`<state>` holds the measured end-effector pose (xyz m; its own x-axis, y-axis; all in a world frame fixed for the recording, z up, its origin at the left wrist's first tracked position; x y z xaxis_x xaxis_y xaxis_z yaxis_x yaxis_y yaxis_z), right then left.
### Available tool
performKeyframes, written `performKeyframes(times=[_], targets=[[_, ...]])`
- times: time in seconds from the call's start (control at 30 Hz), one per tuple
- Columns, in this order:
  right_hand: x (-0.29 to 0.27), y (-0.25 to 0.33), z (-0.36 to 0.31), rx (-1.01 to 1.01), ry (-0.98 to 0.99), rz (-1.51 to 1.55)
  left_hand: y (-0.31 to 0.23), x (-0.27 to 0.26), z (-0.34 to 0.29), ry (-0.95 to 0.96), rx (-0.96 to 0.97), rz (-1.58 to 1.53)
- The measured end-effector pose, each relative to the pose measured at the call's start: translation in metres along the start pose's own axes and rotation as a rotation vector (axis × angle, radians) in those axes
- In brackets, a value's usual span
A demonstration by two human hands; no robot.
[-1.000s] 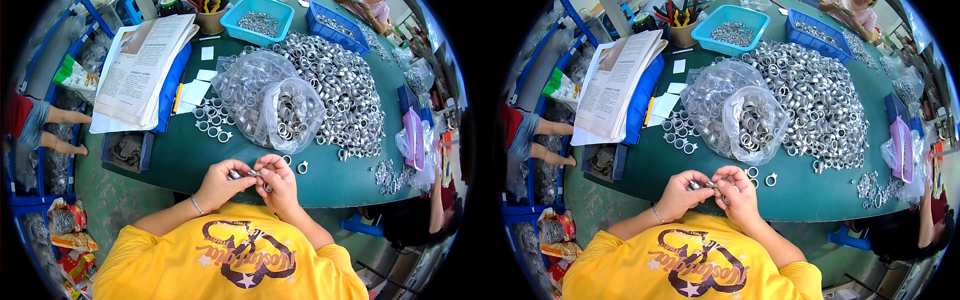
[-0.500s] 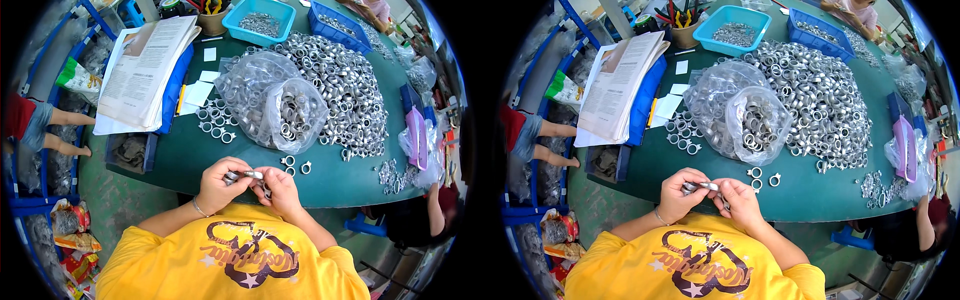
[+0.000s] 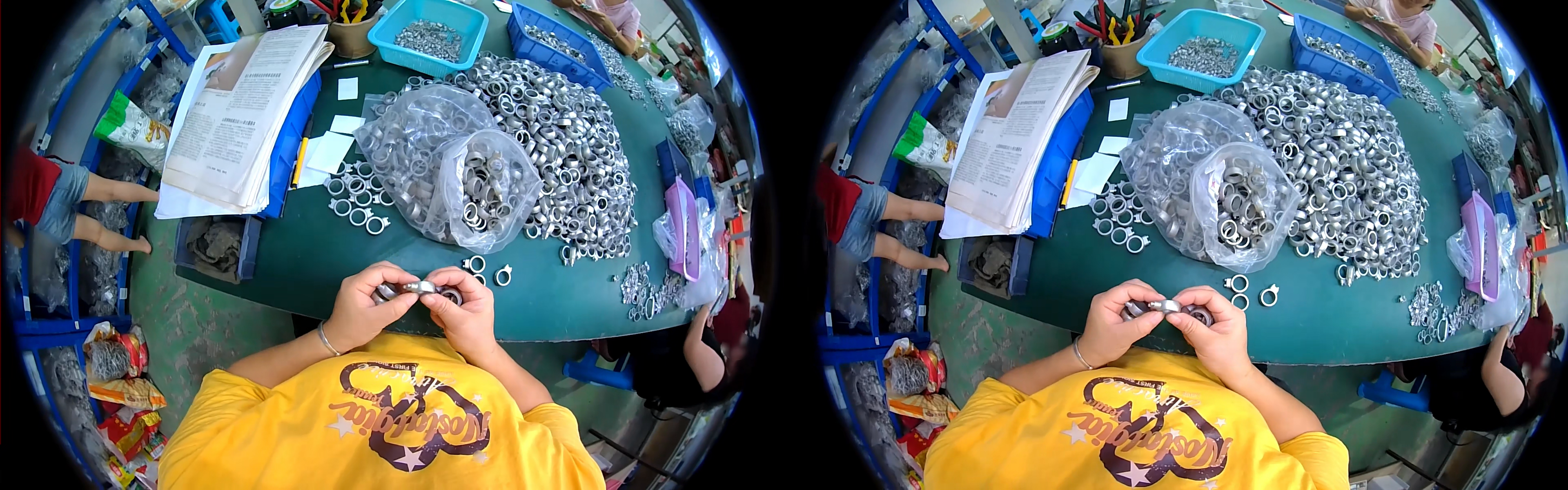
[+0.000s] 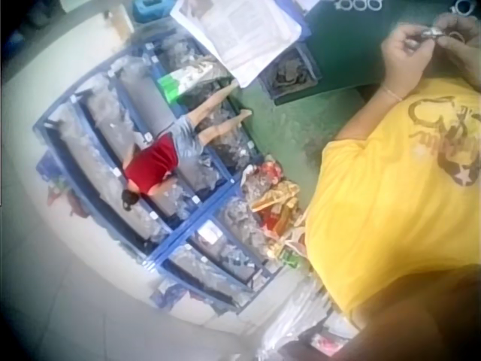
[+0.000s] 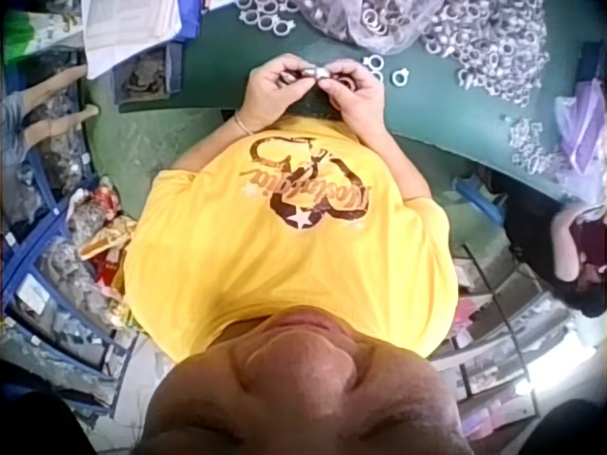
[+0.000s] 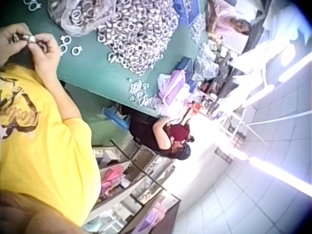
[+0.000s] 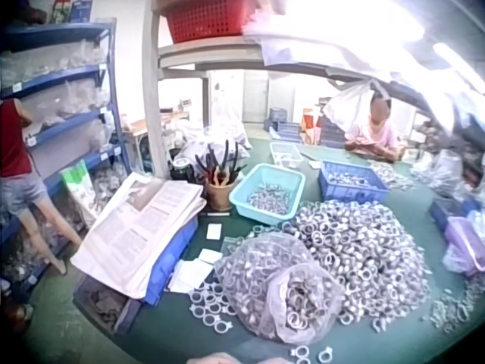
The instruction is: The person picks up metal rings from a pile, rotates them by hand, and puts them into a clear plastic bag. The person then pulls out a small paper slip from the bag and puts it back before continuing to pick up and place more metal rings into the bag.
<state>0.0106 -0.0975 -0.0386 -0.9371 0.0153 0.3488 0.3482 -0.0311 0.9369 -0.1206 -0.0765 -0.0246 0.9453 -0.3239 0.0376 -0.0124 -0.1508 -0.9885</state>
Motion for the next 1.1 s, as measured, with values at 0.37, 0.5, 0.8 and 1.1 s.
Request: performKeyframes(times=[0.37,0.5,0.8,1.1], targets=[[0.000,-0.002,0.001,0.003,0.033,-0.090,-0.015,-0.002,-0.003,-0.031,0.118,0.058],[0.002,-0.004,0.000,0.024,0.044,-0.100,-0.018,-0.002,-0.004,-0.042,0.131,0.065],[0.002,-0.007,0.001,0.083,0.068,-0.072,-0.026,-0.001,-0.004,-0.055,0.183,0.141],[0.003,-0.003,0.003,0.037,0.063,-0.099,-0.023,-0.004,-0.002,-0.060,0.168,0.126]])
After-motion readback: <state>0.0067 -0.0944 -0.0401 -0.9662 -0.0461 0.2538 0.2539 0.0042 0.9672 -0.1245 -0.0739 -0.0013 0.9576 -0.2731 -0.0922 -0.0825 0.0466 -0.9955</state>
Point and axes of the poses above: each hand's wrist, its own z-axis towards the middle knuckle, its own x-axis out of the palm, y = z × x, the point moved 9 cm from there along z, towards the middle knuckle, and after that the axes turned 11 degrees about -x, right-handed, at the moved point
